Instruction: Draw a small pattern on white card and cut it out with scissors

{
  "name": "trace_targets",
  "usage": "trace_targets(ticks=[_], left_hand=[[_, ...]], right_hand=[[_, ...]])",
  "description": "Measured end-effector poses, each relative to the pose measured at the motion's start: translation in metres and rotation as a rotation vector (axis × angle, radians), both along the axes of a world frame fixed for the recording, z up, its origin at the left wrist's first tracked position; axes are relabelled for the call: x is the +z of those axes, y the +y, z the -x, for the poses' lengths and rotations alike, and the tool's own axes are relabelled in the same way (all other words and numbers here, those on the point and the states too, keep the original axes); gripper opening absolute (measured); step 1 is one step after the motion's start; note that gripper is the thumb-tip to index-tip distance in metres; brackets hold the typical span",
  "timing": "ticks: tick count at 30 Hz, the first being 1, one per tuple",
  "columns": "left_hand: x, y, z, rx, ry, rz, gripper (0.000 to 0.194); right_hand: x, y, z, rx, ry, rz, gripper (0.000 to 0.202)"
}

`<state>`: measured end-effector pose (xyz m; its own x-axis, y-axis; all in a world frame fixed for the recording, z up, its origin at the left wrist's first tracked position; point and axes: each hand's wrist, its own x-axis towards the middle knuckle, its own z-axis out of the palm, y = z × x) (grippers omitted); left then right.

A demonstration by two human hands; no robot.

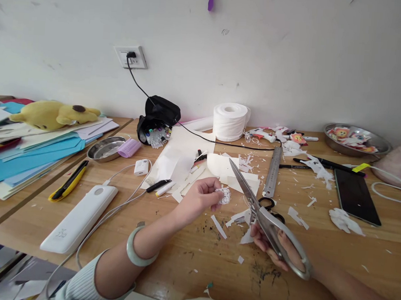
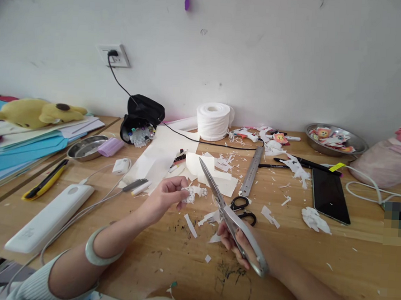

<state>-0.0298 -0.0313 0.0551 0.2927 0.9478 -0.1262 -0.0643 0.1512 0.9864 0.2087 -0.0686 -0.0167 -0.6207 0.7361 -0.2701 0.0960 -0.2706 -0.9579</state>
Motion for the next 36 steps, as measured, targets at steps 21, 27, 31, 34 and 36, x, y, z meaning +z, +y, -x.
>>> trace_targets(ticks=[21,27,31,34,36], left_hand=[[-0.034,-0.046,-0.037,-0.568,0.527,-0.158,0.005],[-0.036,-0.045,-0.036,-0.505,0.431,-0.112,0.005],[-0.039,-0.043,-0.036,-0.466,0.336,-0.088,0.008],[-0.040,-0.042,-0.037,-0.464,0.313,-0.044,0.007],[-0.042,-0.042,-0.037,-0.459,0.319,-0.025,0.005]], right_hand=[[0.024,-0.007,0.026,-0.105,-0.038,-0.123,0.022],[0.028,-0.006,0.024,-0.061,-0.066,-0.180,0.020],[0.032,-0.007,0.025,-0.077,-0.106,-0.183,0.017],[0.028,-0.008,0.027,-0.127,-0.139,-0.149,0.017],[0.024,-0.008,0.027,-0.157,-0.150,-0.136,0.020]])
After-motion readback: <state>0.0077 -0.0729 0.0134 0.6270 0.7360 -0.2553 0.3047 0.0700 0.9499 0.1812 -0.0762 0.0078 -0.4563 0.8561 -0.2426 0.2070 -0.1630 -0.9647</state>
